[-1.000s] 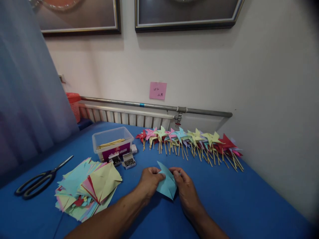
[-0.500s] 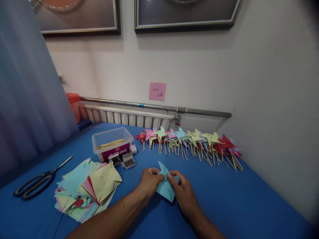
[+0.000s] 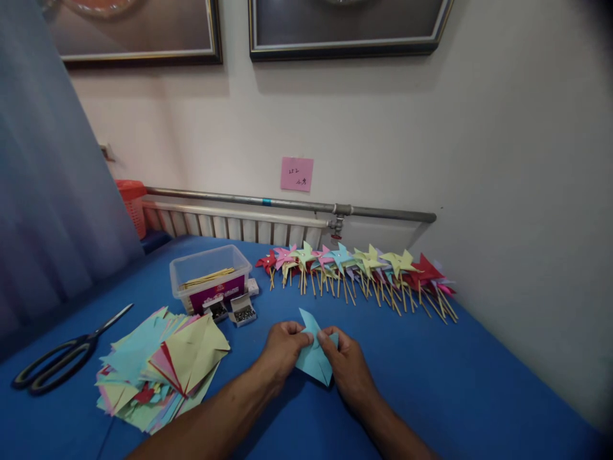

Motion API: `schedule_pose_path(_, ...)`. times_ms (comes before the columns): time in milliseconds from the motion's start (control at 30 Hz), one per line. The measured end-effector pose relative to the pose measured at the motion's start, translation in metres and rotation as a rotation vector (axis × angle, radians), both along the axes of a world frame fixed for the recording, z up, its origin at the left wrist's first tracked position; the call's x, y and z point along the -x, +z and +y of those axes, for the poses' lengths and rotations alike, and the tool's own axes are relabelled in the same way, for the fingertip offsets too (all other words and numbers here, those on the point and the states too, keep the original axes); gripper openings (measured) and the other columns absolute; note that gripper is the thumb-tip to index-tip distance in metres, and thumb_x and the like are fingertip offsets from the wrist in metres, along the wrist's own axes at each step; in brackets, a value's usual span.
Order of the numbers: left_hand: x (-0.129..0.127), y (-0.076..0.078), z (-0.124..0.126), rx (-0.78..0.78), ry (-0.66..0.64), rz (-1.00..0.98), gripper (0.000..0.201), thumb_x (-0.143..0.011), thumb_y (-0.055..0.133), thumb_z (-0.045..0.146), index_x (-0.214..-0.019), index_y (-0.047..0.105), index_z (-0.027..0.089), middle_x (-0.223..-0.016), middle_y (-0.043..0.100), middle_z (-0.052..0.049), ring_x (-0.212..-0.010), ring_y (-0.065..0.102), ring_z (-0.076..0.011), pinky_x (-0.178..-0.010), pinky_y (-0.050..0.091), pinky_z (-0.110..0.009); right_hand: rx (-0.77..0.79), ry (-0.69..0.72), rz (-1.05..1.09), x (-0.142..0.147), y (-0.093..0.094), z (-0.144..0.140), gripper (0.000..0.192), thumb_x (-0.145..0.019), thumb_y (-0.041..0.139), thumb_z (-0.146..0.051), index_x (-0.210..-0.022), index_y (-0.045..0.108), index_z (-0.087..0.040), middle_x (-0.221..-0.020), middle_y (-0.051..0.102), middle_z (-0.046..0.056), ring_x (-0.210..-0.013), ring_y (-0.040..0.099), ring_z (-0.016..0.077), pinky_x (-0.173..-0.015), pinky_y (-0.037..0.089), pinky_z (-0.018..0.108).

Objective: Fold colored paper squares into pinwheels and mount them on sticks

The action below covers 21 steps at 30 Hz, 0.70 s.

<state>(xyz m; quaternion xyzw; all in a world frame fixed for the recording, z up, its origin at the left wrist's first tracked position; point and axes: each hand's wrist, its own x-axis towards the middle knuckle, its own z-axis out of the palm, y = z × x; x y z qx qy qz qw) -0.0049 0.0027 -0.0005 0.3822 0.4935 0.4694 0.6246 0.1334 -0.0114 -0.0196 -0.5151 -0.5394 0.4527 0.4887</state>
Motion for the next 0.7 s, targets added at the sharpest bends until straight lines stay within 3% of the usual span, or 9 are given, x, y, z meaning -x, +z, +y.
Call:
schedule_pose_path(433,-0.0007,-0.0057,0.0024,-0.019,-0.004,0.016,0.031,-0.053,0.079,0.036,-0.061,0.058,0.015,-0.050,0.054,0.002,-0.045,0.045,-0.0096,-0.048,0.034,-0.024,-0.078,-0.078,-0.224,-0.0010,-0.0018,-0.0018,0.036,-0.088,0.053,-0.055,-0.080,0.061,-0.022,-0.056,0.054,-0.004,-0.052,0.047,0.0150,-0.049,0.036,0.025)
schedule_pose_path(700,-0.0013,-0.0045,0.0016,-0.005,0.004,0.029,0.029,-0.054,0.079,0.033,-0.061,0.058,0.015,-0.050,0.055,0.002,-0.045,0.046,-0.0100,-0.048,0.035,-0.024,-0.035,-0.053,-0.172,-0.0022,-0.0055,0.0008,0.036,-0.084,0.058,-0.057,-0.079,0.057,-0.022,-0.057,0.058,-0.004,-0.052,0.050,0.0152,-0.050,0.037,0.025)
